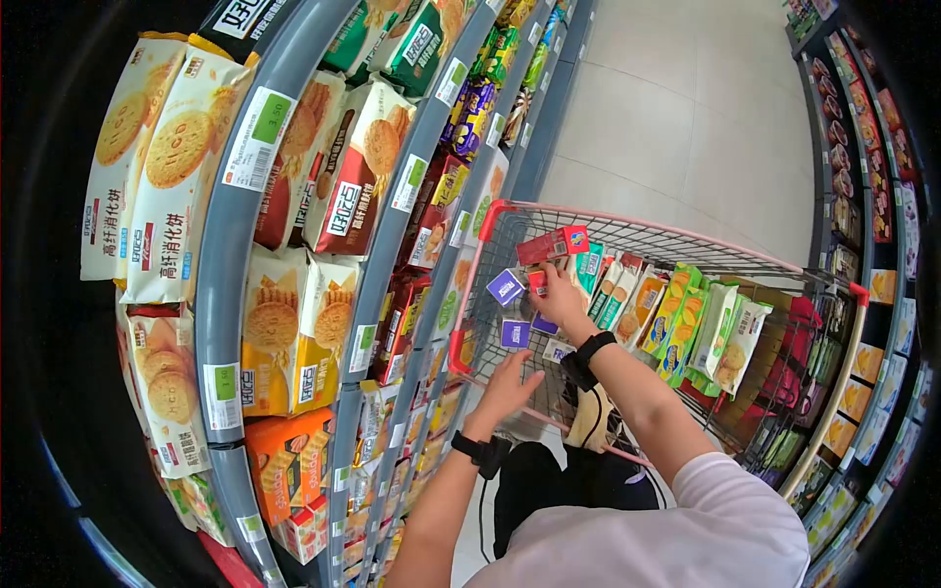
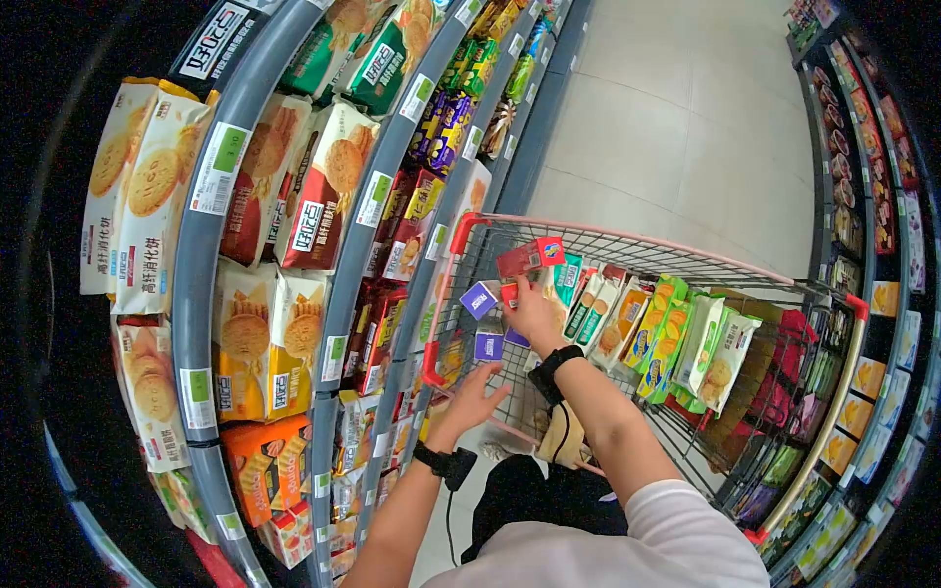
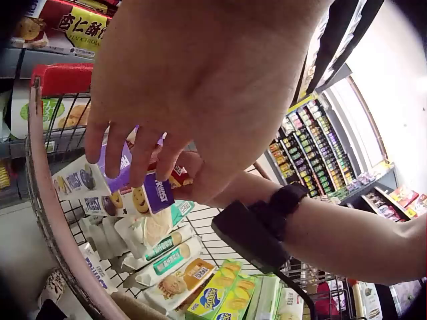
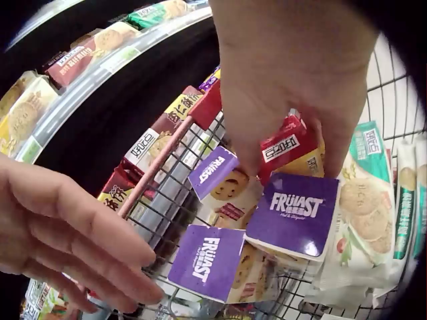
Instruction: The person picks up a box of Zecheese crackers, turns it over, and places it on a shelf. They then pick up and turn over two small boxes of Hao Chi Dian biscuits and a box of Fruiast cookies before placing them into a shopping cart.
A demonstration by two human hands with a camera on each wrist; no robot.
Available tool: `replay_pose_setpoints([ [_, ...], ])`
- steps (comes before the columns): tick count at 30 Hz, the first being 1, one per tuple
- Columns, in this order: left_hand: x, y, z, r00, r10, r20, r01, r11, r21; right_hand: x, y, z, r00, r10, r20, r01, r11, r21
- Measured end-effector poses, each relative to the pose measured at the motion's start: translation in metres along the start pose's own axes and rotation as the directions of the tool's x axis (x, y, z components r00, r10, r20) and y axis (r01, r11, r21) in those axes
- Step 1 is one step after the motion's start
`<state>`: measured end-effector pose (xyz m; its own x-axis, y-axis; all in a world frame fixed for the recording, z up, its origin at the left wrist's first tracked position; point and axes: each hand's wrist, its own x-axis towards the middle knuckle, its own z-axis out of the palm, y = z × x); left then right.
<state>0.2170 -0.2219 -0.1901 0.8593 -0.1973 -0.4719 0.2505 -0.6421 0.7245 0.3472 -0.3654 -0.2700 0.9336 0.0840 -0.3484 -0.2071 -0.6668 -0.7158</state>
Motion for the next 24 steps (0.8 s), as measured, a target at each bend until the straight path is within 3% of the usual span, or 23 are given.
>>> replay_pose_setpoints([
  [6,-0.007,0.036,0.000,0.999,-0.027,0.026,0.030,0.991,-0.127,-0.021,-0.018,-0.036,0.996,-0.044,-0.073,0.040,0.998,-0.058],
  [9,-0.016,0.042,0.002,1.000,-0.002,-0.013,0.000,0.986,-0.165,-0.048,-0.047,-0.083,0.990,-0.068,-0.126,0.059,0.995,-0.075],
  [11,-0.023,0.044,-0.002,0.998,0.043,-0.039,-0.049,0.984,-0.171,-0.067,-0.061,-0.115,0.975,-0.004,-0.223,0.001,1.000,-0.015],
  [13,-0.037,0.043,-0.008,0.990,0.091,-0.105,-0.109,0.978,-0.177,-0.084,-0.066,-0.146,0.948,-0.085,-0.306,0.101,0.994,0.039],
  [14,-0.043,0.045,-0.010,0.982,0.107,-0.153,-0.136,0.972,-0.191,-0.097,-0.071,-0.165,0.926,-0.159,-0.342,0.221,0.964,0.151],
  [16,-0.064,0.066,-0.029,0.967,0.137,-0.217,-0.189,0.952,-0.242,-0.122,-0.076,-0.188,0.874,-0.296,-0.384,0.438,0.823,0.362],
  [17,-0.077,0.071,-0.037,0.955,0.134,-0.264,-0.209,0.937,-0.280,-0.135,-0.086,-0.198,0.863,-0.314,-0.397,0.455,0.824,0.337],
  [19,-0.099,0.076,-0.045,0.917,0.189,-0.353,-0.293,0.917,-0.271,-0.168,-0.121,-0.212,0.808,-0.455,-0.374,0.589,0.648,0.484],
  [21,-0.136,0.090,-0.062,0.877,0.198,-0.439,-0.356,0.880,-0.315,-0.200,-0.153,-0.209,0.776,-0.517,-0.362,0.629,0.586,0.511],
  [22,-0.155,0.096,-0.070,0.866,0.197,-0.461,-0.364,0.878,-0.310,-0.216,-0.171,-0.207,0.710,-0.640,-0.294,0.687,0.538,0.489],
  [23,-0.175,0.101,-0.079,0.815,0.275,-0.510,-0.460,0.842,-0.282,-0.233,-0.188,-0.201,0.628,-0.748,-0.214,0.736,0.482,0.475],
  [24,-0.198,0.105,-0.086,0.756,0.340,-0.559,-0.545,0.800,-0.251,-0.251,-0.204,-0.192,0.609,-0.774,-0.174,0.735,0.468,0.491],
])
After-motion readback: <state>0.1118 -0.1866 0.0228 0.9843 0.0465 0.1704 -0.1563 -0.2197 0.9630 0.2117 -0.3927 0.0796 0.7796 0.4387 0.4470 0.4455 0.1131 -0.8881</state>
